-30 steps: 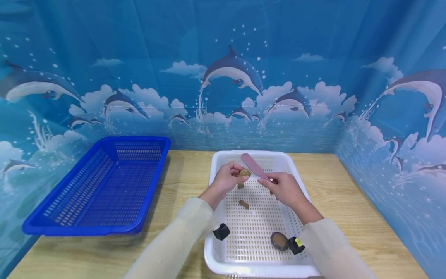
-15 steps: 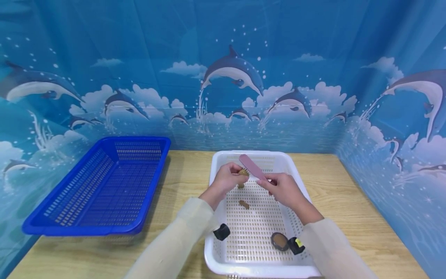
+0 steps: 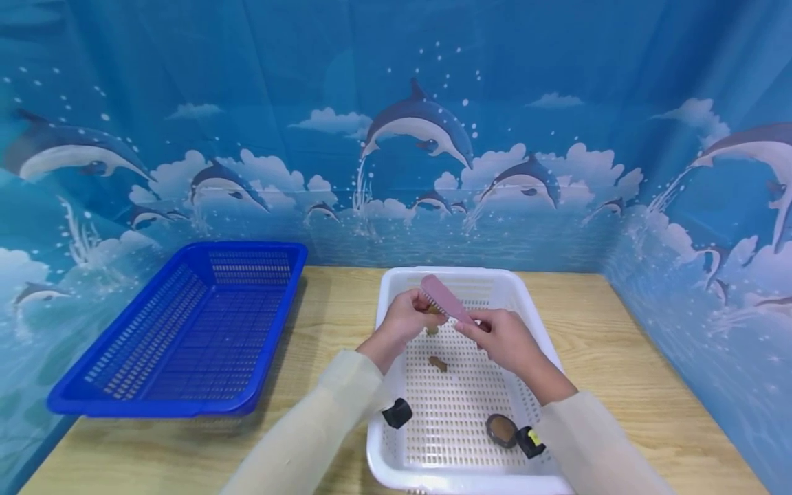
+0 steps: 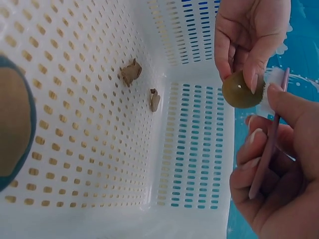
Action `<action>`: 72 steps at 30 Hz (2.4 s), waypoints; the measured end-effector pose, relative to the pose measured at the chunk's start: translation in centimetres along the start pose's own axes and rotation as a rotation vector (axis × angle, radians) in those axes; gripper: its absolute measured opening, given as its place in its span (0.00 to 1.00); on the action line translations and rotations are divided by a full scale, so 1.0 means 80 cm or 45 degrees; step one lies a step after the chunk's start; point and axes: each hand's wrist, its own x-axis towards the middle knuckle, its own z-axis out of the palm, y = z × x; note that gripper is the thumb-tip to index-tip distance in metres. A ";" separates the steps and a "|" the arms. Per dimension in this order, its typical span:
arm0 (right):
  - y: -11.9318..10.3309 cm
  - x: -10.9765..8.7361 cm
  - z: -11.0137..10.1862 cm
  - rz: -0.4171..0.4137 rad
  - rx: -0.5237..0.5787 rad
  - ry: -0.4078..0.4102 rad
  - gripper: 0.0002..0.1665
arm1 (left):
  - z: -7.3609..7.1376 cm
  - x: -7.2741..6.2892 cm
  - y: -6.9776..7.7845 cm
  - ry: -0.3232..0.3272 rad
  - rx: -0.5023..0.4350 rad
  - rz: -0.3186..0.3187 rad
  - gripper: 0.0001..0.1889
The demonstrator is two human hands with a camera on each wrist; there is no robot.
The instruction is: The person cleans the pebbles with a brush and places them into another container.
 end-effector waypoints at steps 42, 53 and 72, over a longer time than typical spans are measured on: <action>-0.038 0.009 -0.004 0.225 0.436 -0.128 0.21 | -0.110 -0.017 0.071 -0.189 -0.170 0.001 0.20; -0.028 0.007 -0.002 0.234 0.396 -0.126 0.20 | -0.207 0.001 0.060 -0.152 0.175 0.015 0.17; -0.021 -0.003 0.007 0.239 0.305 -0.145 0.20 | -0.382 0.027 0.008 0.006 0.216 -0.110 0.30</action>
